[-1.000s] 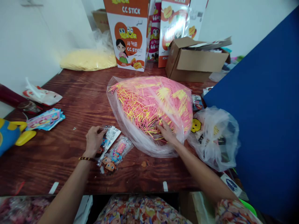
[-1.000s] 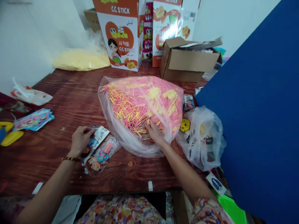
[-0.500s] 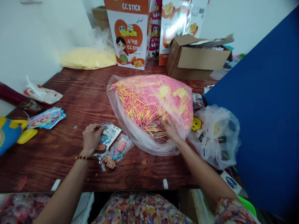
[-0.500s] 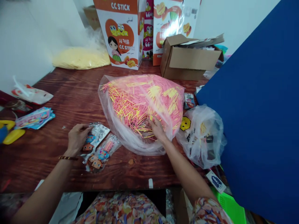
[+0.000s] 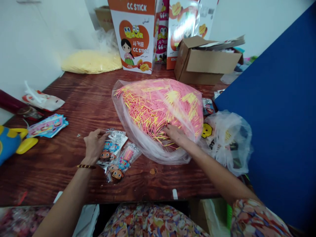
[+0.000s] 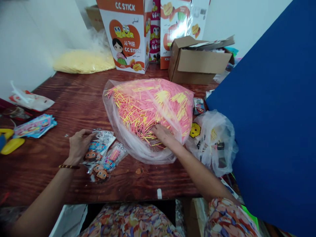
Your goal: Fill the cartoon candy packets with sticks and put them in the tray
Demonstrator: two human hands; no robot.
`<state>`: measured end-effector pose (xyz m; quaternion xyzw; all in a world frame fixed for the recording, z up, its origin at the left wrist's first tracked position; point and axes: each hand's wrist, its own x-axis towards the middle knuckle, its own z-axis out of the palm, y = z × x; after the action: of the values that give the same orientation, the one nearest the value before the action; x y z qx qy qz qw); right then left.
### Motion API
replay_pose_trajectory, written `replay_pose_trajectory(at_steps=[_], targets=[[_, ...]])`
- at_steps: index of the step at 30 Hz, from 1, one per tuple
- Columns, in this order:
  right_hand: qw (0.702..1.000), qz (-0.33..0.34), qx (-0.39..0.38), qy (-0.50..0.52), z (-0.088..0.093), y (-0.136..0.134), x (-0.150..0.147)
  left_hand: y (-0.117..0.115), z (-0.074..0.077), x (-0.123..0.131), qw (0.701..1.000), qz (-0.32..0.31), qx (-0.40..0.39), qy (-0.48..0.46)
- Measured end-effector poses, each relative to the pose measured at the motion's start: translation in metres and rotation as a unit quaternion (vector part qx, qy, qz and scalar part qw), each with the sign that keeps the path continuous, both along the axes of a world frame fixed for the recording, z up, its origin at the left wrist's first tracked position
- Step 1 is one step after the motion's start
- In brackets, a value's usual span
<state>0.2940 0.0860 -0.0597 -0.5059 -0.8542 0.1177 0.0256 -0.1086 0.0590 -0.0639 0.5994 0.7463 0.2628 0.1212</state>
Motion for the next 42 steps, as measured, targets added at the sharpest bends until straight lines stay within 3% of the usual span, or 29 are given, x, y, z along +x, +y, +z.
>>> replay_pose_trajectory(at_steps=[3,6,8,11,14,17,19,23,27,30,33,36,39,42], targets=[[0.994,-0.056,0.001,0.092,-0.002,0.004,0.000,0.000,0.004,-0.003,0.994,0.016,0.044,-0.101],[0.970,-0.137,0.007,0.200,-0.008,0.007,-0.001,0.000,0.013,-0.004,0.987,0.003,0.068,-0.149],[0.935,-0.180,-0.018,0.305,-0.015,0.004,-0.004,0.000,0.019,-0.003,0.983,-0.027,0.078,-0.164],[0.846,-0.226,-0.092,0.473,-0.028,-0.005,-0.010,0.001,0.025,0.001,0.978,-0.079,0.101,-0.165],[0.816,-0.245,-0.129,0.508,-0.038,-0.014,-0.015,0.003,0.021,0.006,0.974,-0.120,0.110,-0.157],[0.789,-0.260,-0.139,0.538,-0.040,-0.017,-0.016,0.006,0.013,0.011,0.977,-0.105,0.105,-0.153],[0.790,-0.262,-0.123,0.540,-0.039,-0.017,-0.015,0.009,0.010,0.014,0.981,-0.080,0.101,-0.146],[0.822,-0.264,-0.096,0.496,-0.035,-0.018,-0.012,0.015,0.010,0.013,0.985,-0.083,0.093,-0.115],[0.822,-0.247,-0.066,0.510,-0.027,-0.020,-0.011,0.014,0.028,0.006,0.979,-0.043,0.122,-0.155],[0.804,-0.246,-0.071,0.537,-0.016,-0.018,-0.017,0.009,0.051,0.008,0.965,-0.031,0.090,-0.244],[0.768,-0.250,-0.097,0.582,0.007,-0.019,-0.036,0.000,0.071,0.026,0.941,-0.073,0.035,-0.330],[0.712,-0.196,-0.113,0.664,0.045,-0.025,-0.067,-0.010,0.080,0.056,0.921,-0.143,-0.003,-0.361],[0.624,-0.121,-0.133,0.761,0.086,-0.031,-0.102,-0.020,0.082,0.084,0.912,-0.203,0.002,-0.357],[0.571,-0.081,-0.124,0.807,0.112,-0.033,-0.127,-0.026,0.083,0.103,0.901,-0.243,-0.013,-0.361]])
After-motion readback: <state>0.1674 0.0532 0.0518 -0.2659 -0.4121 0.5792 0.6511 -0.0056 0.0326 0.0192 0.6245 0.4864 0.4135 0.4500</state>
